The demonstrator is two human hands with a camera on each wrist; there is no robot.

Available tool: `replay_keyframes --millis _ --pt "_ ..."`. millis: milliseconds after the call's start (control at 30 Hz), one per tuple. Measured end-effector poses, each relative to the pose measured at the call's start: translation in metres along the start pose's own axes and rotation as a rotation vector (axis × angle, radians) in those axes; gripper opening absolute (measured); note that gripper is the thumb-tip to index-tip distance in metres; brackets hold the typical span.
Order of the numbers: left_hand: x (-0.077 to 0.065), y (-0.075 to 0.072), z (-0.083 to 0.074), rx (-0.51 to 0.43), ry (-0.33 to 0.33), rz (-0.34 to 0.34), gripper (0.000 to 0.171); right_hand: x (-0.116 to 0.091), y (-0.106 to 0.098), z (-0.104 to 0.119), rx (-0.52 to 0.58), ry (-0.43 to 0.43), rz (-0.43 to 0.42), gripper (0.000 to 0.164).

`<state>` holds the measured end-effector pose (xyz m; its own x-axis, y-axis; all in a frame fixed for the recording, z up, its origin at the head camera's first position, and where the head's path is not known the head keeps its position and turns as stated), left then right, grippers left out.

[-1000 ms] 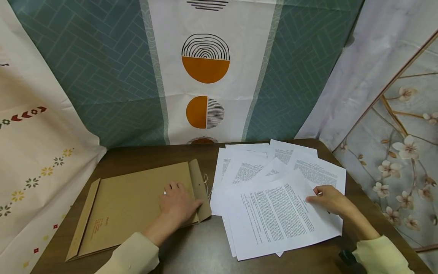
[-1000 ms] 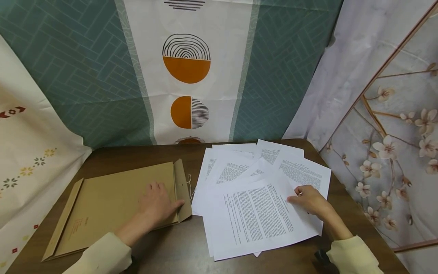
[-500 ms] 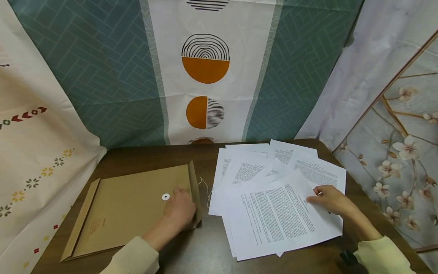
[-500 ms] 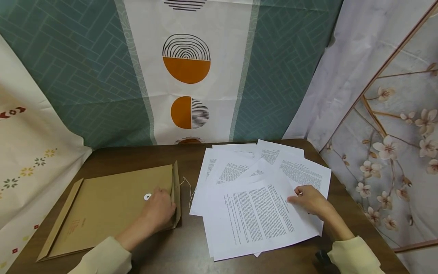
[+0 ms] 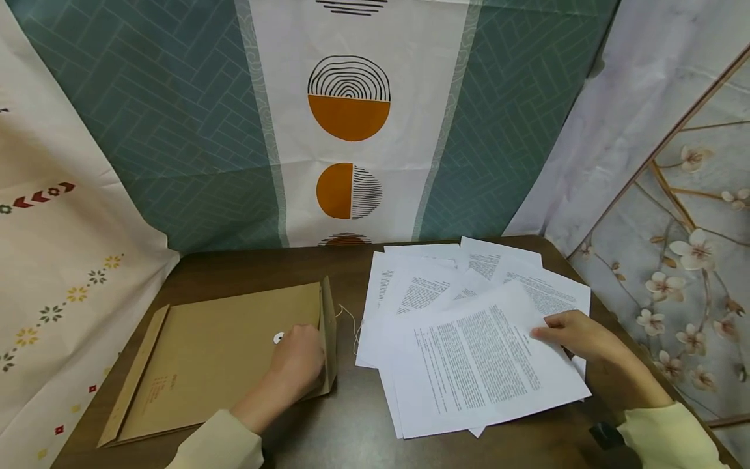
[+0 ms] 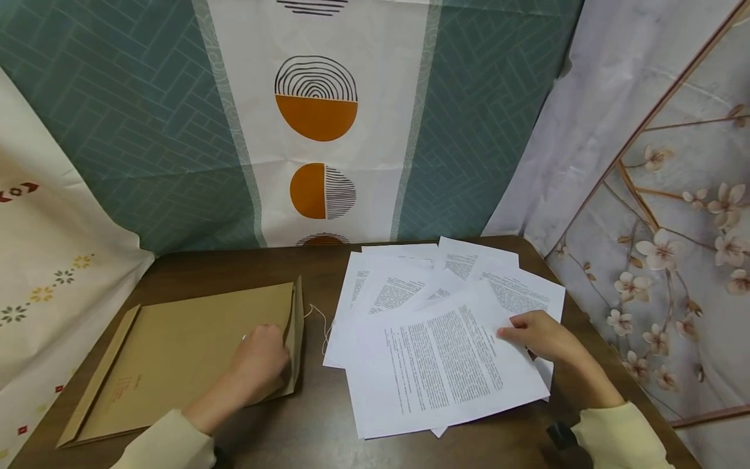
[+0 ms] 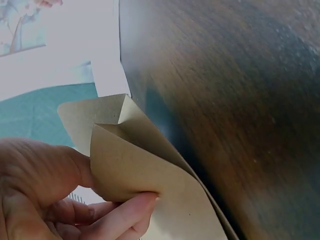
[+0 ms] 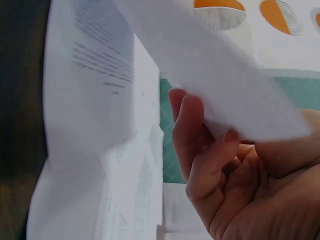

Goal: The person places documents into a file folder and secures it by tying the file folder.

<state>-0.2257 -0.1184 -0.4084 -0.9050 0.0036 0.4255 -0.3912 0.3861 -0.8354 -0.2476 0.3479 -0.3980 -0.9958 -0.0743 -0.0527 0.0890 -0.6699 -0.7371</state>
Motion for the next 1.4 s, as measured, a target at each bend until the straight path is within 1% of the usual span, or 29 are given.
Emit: replay_keyframes --millis 100,200,367,433,500,600,667,733,800,933,1000,1100,1167,1233,1300,1400 --pt "-0.002 -0.005 0.001 -0.013 0.003 -0.015 0.016 -0.001 -0.005 0.000 0.106 0.016 0.053 0.033" --pt "-0.003 -0.008 0.002 -0.017 0.012 -0.028 0.021 -0.002 -0.010 0.000 0.230 0.055 0.103 0.037" --pt "-0.005 -0.011 0.004 -0.033 -0.008 -0.025 0.031 -0.002 -0.018 0.001 0.369 0.086 0.155 0.035" --pt "-0.005 -0.013 0.005 -0.049 -0.030 -0.023 0.032 -0.002 -0.021 0.002 0.411 0.095 0.166 0.030" --pt "-0.005 -0.014 0.006 -0.068 -0.059 -0.012 0.029 -0.003 -0.024 0.004 0.450 0.100 0.174 0.027" --pt "-0.004 -0.016 0.008 -0.098 -0.119 0.008 0.018 -0.002 -0.027 0.009 0.490 0.102 0.189 0.028" --pt "-0.004 -0.016 0.009 -0.115 -0.157 0.031 0.013 0.000 -0.028 0.016 0.497 0.095 0.181 0.029" --pt "-0.004 -0.017 0.009 -0.124 -0.177 0.038 0.011 0.002 -0.030 0.023 0.496 0.090 0.158 0.028" --pt "-0.005 -0.017 0.008 -0.129 -0.185 0.044 0.013 0.004 -0.032 0.032 0.504 0.097 0.120 0.026" --pt "-0.006 -0.017 0.007 -0.125 -0.173 0.037 0.015 0.008 -0.033 0.050 0.512 0.123 0.018 0.021" --pt "-0.006 -0.017 0.006 -0.121 -0.164 0.035 0.015 0.008 -0.033 0.061 0.501 0.122 -0.033 0.027" --pt "-0.008 -0.017 0.005 -0.123 -0.156 0.035 0.016 0.010 -0.030 0.079 0.492 0.110 -0.096 0.046" --pt "-0.009 -0.017 0.004 -0.126 -0.150 0.033 0.016 0.011 -0.026 0.089 0.489 0.096 -0.132 0.053" --pt "-0.010 -0.017 0.003 -0.130 -0.146 0.036 0.017 0.013 -0.022 0.098 0.493 0.075 -0.166 0.054" --pt "-0.012 -0.016 0.002 -0.129 -0.139 0.036 0.018 0.015 -0.019 0.106 0.485 0.049 -0.203 0.051" --pt "-0.014 -0.015 0.002 -0.132 -0.143 0.045 0.019 0.018 -0.013 0.116 0.467 0.009 -0.236 0.047"
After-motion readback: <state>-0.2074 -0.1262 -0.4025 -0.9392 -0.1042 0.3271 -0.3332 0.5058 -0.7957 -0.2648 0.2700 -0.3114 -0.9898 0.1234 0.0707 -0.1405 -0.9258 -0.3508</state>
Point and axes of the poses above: each hand's wrist, its own x-axis towards the middle knuckle, its own y-axis out of the palm, z = x × y, the point moved 7 cm from there along x, towards the middle knuckle, and after that the axes turned 15 degrees about -z, right-handed, at the moved point
